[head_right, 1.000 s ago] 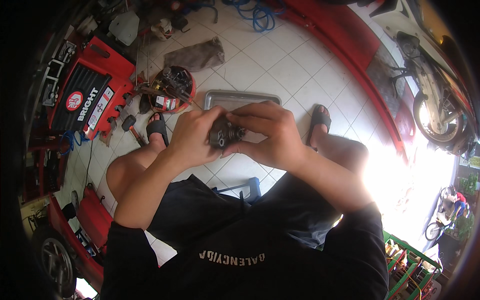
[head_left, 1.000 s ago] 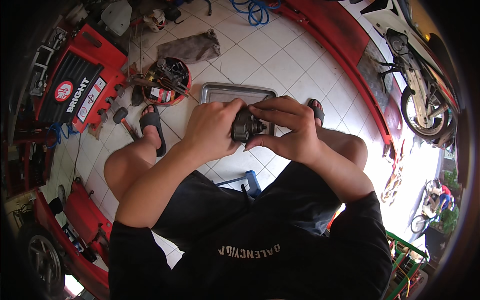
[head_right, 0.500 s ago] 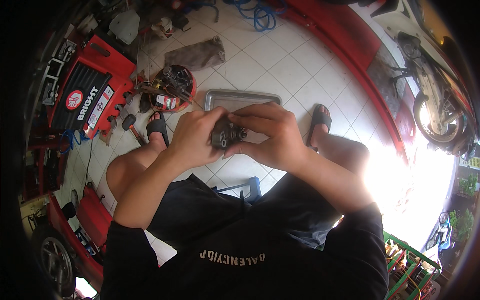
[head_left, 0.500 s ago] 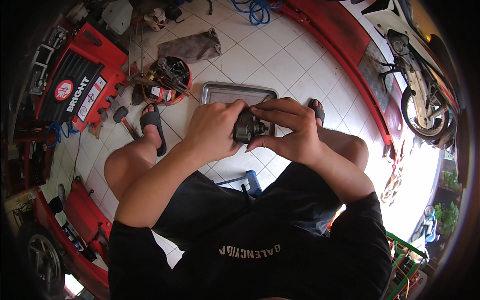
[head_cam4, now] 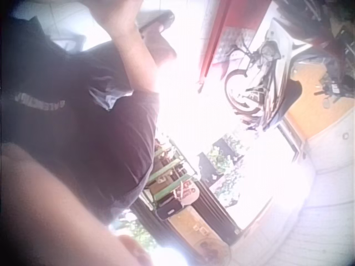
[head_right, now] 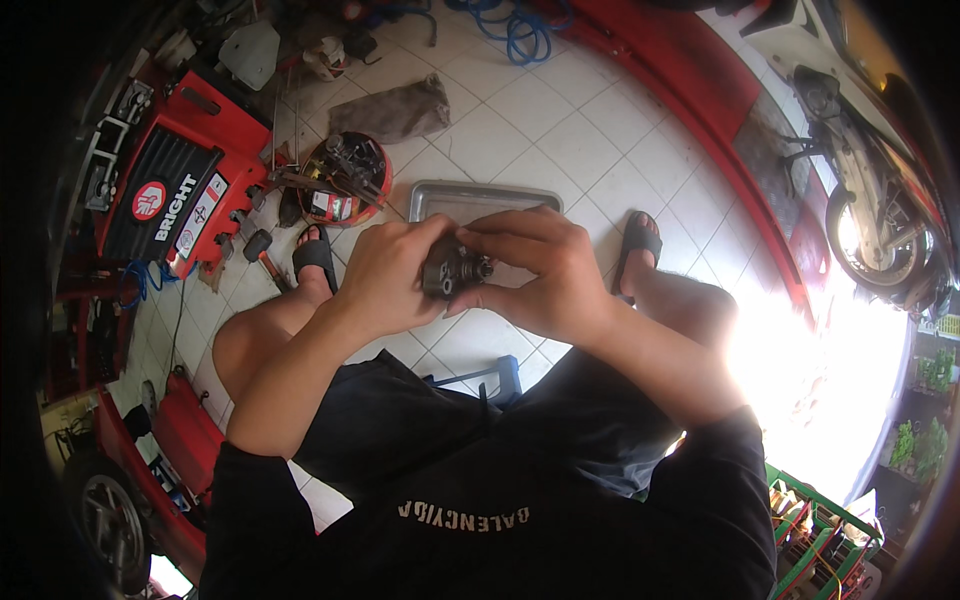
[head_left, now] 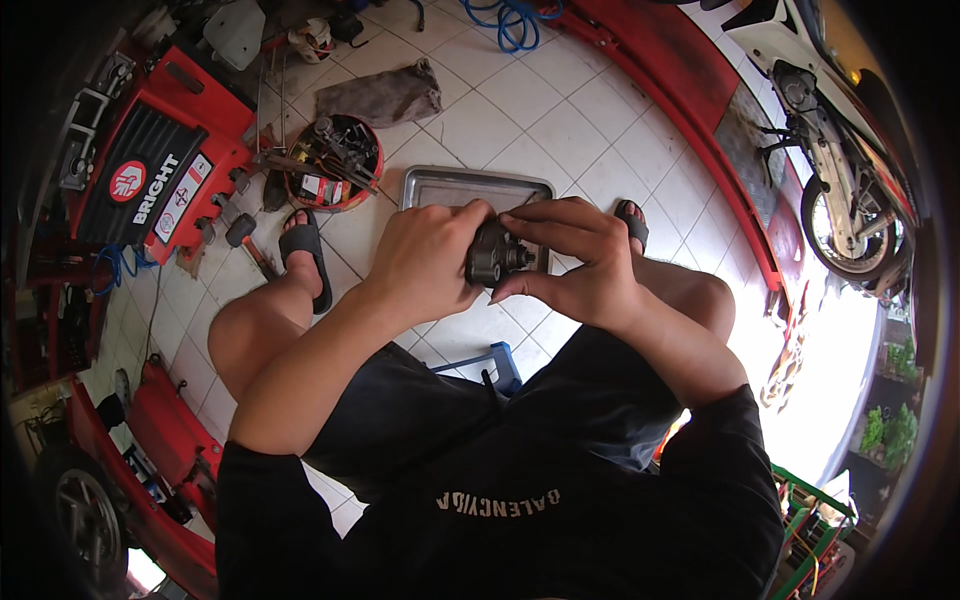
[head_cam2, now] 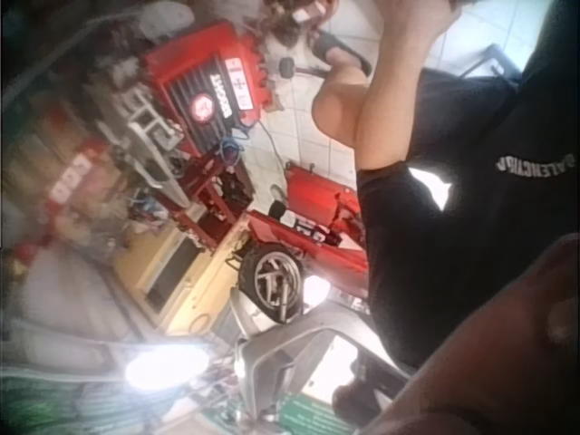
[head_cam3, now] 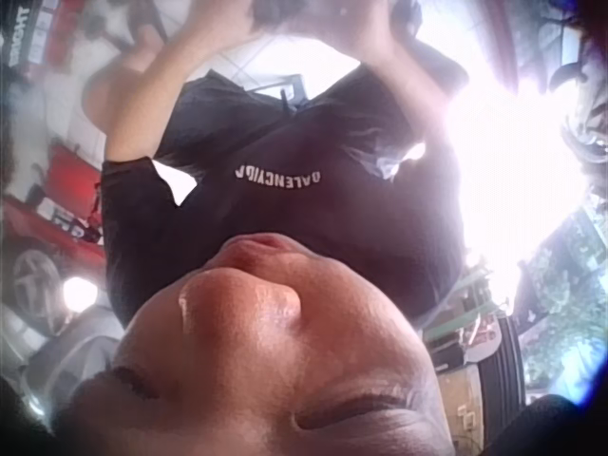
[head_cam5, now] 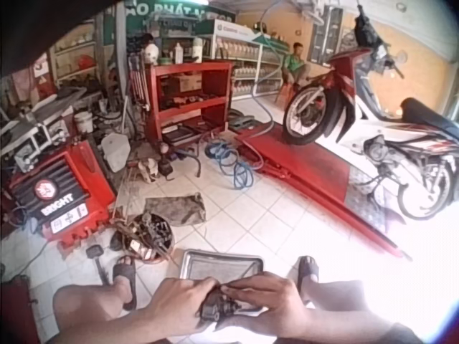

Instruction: The person uses a screwdriver to pry and remove a small internal component from a cylindrical metal part. They then place the removed piece into a metal tray and insert a new component into the cylinder, adjusting it by hand.

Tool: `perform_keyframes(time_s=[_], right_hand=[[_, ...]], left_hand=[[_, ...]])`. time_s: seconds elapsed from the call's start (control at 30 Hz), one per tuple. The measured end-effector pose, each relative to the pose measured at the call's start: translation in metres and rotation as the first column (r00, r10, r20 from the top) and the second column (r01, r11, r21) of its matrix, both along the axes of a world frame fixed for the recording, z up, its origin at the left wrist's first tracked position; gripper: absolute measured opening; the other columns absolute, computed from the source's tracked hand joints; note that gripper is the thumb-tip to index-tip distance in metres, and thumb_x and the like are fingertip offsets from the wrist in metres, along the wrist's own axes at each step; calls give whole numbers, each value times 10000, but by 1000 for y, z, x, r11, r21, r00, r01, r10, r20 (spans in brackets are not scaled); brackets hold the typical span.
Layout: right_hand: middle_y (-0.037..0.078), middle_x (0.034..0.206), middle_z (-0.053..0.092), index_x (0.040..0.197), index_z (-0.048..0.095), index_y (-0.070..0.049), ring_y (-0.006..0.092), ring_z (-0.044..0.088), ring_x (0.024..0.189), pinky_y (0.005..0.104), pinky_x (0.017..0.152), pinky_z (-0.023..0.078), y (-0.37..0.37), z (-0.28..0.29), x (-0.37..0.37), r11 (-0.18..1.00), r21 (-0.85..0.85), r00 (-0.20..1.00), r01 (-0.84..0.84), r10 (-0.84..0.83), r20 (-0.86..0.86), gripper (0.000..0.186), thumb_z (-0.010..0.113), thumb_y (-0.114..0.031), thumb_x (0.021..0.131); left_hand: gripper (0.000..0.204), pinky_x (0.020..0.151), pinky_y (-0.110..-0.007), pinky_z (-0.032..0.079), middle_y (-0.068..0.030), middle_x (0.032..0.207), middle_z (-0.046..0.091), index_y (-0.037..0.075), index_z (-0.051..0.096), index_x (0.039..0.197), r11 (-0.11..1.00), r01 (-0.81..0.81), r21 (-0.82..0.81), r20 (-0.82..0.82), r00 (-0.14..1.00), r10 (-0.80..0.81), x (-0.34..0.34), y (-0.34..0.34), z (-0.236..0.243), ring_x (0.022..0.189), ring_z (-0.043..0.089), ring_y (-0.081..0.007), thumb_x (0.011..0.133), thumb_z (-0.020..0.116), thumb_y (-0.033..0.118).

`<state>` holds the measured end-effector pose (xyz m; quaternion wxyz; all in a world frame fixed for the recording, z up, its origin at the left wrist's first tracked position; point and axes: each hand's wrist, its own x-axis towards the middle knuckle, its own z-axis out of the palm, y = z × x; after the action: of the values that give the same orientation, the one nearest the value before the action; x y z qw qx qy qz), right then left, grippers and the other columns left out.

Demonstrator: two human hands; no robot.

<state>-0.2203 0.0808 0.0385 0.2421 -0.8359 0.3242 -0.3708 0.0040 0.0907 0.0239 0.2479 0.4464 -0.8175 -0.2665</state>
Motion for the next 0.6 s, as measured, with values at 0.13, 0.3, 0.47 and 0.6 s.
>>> perform_keyframes(time_s=[0.13, 0.3, 0.47, 0.6], right_hand=[[114, 1068, 772, 1052, 802, -39, 283, 741, 962, 367, 839, 574, 0, 2, 2, 1000, -2, 1000, 5, -5, -5, 611, 992, -311, 538], [145, 1131, 731, 1165, 745, -7, 283, 722, 1001, 379, 873, 588, 0, 1, -3, 999, -16, 999, -28, 27, -44, 744, 1001, -369, 568], [195, 1231, 665, 1275, 640, 33, 347, 678, 1091, 426, 912, 552, 1, 19, 1, 979, -167, 992, -115, 123, 33, 852, 950, -456, 650], [213, 1290, 616, 1347, 580, 28, 395, 620, 1150, 466, 933, 498, -1, 22, 0, 944, -298, 972, -144, 191, 134, 875, 898, -460, 694]], left_hand=[[452, 645, -473, 533, -144, 769, 706, 63, 605, 1015, 1000, -13, 25, 11, 1000, 13, 1, 0, 0, 762, 704, -399, 688, 876, 218], [501, 667, -429, 541, -134, 838, 726, 58, 628, 1060, 1000, 4, 2, -60, 998, -4, 2, -2, -1, 800, 721, -368, 678, 907, 223], [561, 736, -337, 570, -82, 910, 744, 27, 648, 1119, 998, 22, -60, -376, 926, -44, 1, 0, -4, 835, 757, -223, 662, 946, 154], [504, 708, -315, 565, -100, 900, 732, 26, 653, 1059, 993, 75, -86, -513, 851, -109, 2, -1, 7, 792, 753, -215, 623, 895, 104]])
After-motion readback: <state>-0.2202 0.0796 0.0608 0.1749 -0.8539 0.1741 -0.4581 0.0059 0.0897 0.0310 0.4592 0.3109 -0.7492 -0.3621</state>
